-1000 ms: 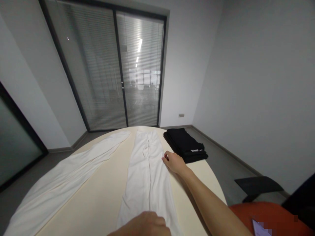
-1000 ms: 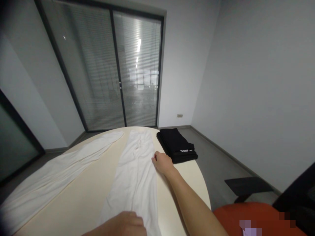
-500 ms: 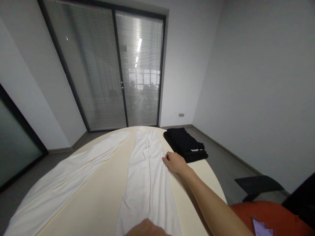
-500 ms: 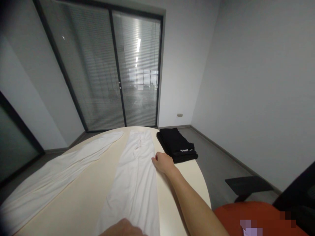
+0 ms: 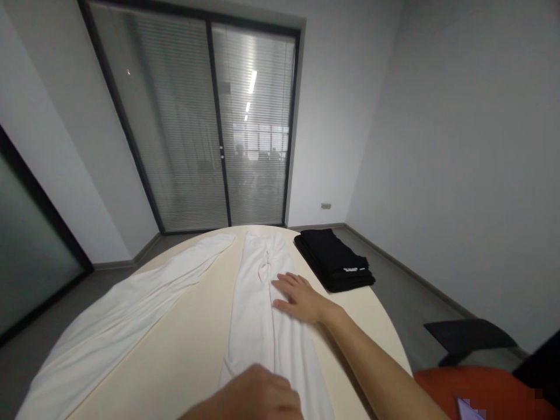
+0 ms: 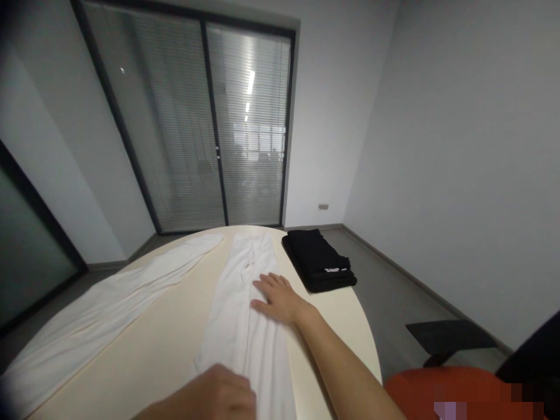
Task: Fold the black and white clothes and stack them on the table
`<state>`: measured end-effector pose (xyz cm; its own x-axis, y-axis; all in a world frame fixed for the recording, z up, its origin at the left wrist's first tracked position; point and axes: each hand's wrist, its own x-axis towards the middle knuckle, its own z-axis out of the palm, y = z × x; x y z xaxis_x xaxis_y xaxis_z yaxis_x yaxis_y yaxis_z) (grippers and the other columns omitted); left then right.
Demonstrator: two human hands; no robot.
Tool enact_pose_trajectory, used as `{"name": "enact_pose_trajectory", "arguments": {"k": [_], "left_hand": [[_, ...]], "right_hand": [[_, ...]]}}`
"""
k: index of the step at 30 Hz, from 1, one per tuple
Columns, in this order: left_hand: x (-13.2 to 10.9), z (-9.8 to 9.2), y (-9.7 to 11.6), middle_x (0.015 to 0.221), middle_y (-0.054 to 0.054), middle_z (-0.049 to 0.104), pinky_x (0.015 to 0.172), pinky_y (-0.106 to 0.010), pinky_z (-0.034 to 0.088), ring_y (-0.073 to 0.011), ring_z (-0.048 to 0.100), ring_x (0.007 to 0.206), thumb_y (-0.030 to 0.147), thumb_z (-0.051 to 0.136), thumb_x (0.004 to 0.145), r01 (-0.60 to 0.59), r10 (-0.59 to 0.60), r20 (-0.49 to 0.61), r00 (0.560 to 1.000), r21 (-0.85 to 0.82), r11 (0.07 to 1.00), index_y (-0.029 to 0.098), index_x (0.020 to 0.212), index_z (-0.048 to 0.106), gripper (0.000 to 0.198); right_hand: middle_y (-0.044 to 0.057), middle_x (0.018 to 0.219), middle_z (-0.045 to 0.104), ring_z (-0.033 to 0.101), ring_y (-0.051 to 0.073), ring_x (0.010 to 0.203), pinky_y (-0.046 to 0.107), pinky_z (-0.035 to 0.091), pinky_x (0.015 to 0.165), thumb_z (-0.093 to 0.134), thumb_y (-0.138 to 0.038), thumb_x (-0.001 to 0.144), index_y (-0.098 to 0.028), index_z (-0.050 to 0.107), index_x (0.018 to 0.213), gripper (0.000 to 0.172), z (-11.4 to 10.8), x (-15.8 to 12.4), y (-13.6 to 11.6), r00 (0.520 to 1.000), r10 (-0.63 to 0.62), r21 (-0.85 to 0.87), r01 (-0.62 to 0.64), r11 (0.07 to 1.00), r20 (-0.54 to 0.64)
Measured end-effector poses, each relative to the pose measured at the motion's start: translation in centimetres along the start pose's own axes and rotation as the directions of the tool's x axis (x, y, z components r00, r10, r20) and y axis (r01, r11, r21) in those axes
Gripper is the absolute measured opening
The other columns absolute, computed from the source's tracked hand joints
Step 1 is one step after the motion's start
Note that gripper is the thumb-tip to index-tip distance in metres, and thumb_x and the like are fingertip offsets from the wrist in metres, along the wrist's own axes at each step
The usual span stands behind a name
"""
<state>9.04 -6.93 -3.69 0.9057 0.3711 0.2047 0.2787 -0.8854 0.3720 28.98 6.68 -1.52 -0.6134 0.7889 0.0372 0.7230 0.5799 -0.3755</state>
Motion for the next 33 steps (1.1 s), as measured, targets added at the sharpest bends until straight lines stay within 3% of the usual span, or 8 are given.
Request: {"name": "enact_pose_trajectory", "arguments": {"k": [2, 5, 9, 15, 21, 25, 30, 33], "left_hand": [[-1.0, -3.7, -0.6, 0.076, 0.001, 0.067, 0.062, -0.026, 0.042, -0.0156, 0.061, 0.068, 0.032, 0.061, 0.087, 0.145, -0.144, -0.013, 0.989, 0.119, 0.982, 0.024, 0.084, 0.062, 0.009], [-2.6, -7.8, -2.5, 0.078, 0.000, 0.067, 0.063, -0.026, 0.040, -0.0148, 0.060, 0.067, 0.025, 0.052, 0.090, 0.493, -0.477, -0.129, 0.870, 0.179, 0.851, 0.021, 0.082, 0.061, 0.013], [-4.9, -8.6, -6.4, 0.094, -0.001, 0.070, 0.075, -0.027, 0.046, -0.0173, 0.064, 0.083, 0.028, 0.049, 0.093, 0.632, -0.602, -0.231, 0.764, 0.086, 0.770, 0.023, 0.098, 0.065, 0.018], [-6.6, -5.9, -10.6, 0.139, -0.003, 0.059, 0.113, -0.044, 0.034, -0.0237, 0.049, 0.131, 0.034, 0.050, 0.097, 0.573, -0.524, -0.292, 0.800, 0.112, 0.812, 0.028, 0.128, 0.063, 0.034], [-5.7, -5.5, -11.6, 0.141, -0.004, 0.058, 0.115, -0.051, 0.029, -0.0260, 0.048, 0.132, 0.026, 0.046, 0.099, 0.644, -0.556, -0.356, 0.751, 0.212, 0.735, 0.025, 0.128, 0.063, 0.034], [-5.9, -5.5, -11.1, 0.142, -0.007, 0.057, 0.115, -0.046, 0.032, -0.0234, 0.050, 0.131, 0.032, 0.046, 0.099, 0.604, -0.530, -0.330, 0.781, 0.186, 0.775, 0.024, 0.132, 0.060, 0.037], [-7.0, -5.4, -11.0, 0.155, -0.003, 0.041, 0.119, -0.051, 0.023, -0.0257, 0.033, 0.145, 0.042, 0.040, 0.101, 0.607, -0.571, -0.225, 0.789, 0.153, 0.779, 0.030, 0.144, 0.048, 0.045], [-7.4, -5.6, -11.1, 0.159, -0.003, 0.032, 0.120, -0.054, 0.018, -0.0277, 0.025, 0.148, 0.044, 0.041, 0.100, 0.589, -0.564, -0.179, 0.806, 0.140, 0.796, 0.033, 0.148, 0.040, 0.049]], "right_hand": [[0.012, 0.163, 0.017, 0.009, 0.035, 0.150, 0.056, 0.009, 0.118, 0.037, -0.069, 0.092, -0.025, 0.030, 0.154, 0.077, 0.5, -0.1, -0.1, 0.992, 0.041, 0.009, -0.043, 0.999, 0.116], [0.013, 0.163, 0.015, 0.007, 0.036, 0.150, 0.058, 0.005, 0.118, 0.041, -0.069, 0.091, -0.024, 0.028, 0.155, 0.079, 0.6, 0.0, -0.4, 0.995, 0.042, -0.020, -0.041, 0.999, 0.088], [0.011, 0.160, 0.028, 0.019, 0.031, 0.149, 0.056, 0.007, 0.119, 0.049, -0.060, 0.092, -0.028, 0.036, 0.151, 0.068, -0.3, -0.1, -2.1, 0.995, -0.096, -0.006, 0.096, 0.995, 0.010], [0.011, 0.163, 0.017, 0.010, 0.036, 0.150, 0.060, 0.005, 0.118, 0.051, -0.071, 0.085, -0.031, 0.031, 0.154, 0.082, 0.9, -0.6, -5.5, 0.957, -0.243, 0.071, 0.235, 0.969, 0.161], [0.012, 0.163, 0.016, 0.009, 0.035, 0.150, 0.057, 0.008, 0.119, 0.044, -0.069, 0.090, -0.027, 0.028, 0.155, 0.078, 2.5, 0.4, -5.4, 0.966, -0.214, 0.045, 0.209, 0.977, 0.147], [0.015, 0.158, 0.031, 0.025, 0.034, 0.146, 0.053, 0.016, 0.116, 0.052, -0.061, 0.090, -0.025, 0.042, 0.148, 0.069, 1.5, 0.5, -5.9, 0.962, -0.264, -0.013, 0.265, 0.964, 0.069], [0.005, 0.100, 0.071, 0.065, 0.022, 0.089, 0.031, 0.045, 0.080, 0.068, -0.055, 0.080, -0.022, 0.067, 0.105, 0.041, 0.6, -1.2, -10.1, 0.904, -0.397, -0.017, 0.405, 0.914, 0.157], [-0.004, 0.075, 0.069, 0.059, 0.014, 0.059, 0.024, 0.037, 0.055, 0.068, -0.046, 0.080, -0.028, 0.066, 0.098, 0.026, 2.0, -2.4, -12.7, 0.747, -0.489, 0.043, 0.529, 0.847, 0.451]]}}
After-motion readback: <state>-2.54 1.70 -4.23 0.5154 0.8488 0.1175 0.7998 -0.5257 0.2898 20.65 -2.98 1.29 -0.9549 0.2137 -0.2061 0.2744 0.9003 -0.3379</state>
